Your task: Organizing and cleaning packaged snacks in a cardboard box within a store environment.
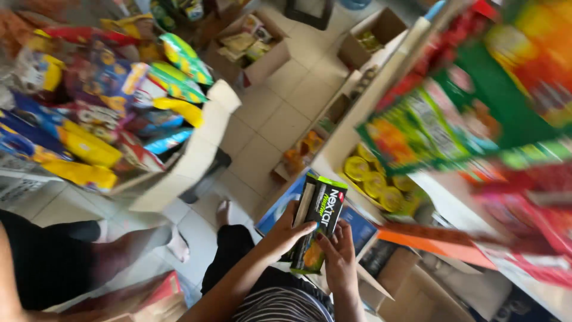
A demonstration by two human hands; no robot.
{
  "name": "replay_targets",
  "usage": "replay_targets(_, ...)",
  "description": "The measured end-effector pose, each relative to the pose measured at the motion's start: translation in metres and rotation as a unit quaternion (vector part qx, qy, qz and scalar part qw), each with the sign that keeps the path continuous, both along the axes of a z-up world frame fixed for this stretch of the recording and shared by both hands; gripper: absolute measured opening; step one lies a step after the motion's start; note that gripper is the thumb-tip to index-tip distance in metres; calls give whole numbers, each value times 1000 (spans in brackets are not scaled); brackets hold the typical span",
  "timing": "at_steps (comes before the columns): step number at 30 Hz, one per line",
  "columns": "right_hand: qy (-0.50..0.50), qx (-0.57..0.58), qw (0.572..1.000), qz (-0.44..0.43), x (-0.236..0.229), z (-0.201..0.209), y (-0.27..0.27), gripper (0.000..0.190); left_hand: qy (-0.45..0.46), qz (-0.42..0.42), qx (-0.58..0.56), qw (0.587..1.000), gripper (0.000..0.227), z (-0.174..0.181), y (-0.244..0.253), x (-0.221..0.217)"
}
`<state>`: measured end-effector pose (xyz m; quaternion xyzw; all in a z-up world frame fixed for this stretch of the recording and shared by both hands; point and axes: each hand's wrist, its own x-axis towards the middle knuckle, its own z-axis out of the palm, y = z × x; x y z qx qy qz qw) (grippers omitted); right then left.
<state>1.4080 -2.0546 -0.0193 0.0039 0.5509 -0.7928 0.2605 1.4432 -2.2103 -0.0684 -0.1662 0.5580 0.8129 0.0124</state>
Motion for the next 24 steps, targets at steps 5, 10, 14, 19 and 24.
replay_targets(5,-26,39,998,38,4,-2,-140,55,-13,47,46,998,64,13,-124,19)
replay_targets(10,-60,111,991,50,-1,-20,-220,58,-25,45,30,998,63,1,-213,22)
replay_targets(14,-65,82,992,69,2,-24,-240,51,-46,-1,-20,999,55,6,-254,30)
replay_targets(19,-113,24,989,91,-13,-34,-273,51,-101,-29,-94,990,57,-26,-303,41)
replay_targets(24,-91,-13,981,169,-34,-7,-337,52,-66,51,-122,989,58,17,-347,45)
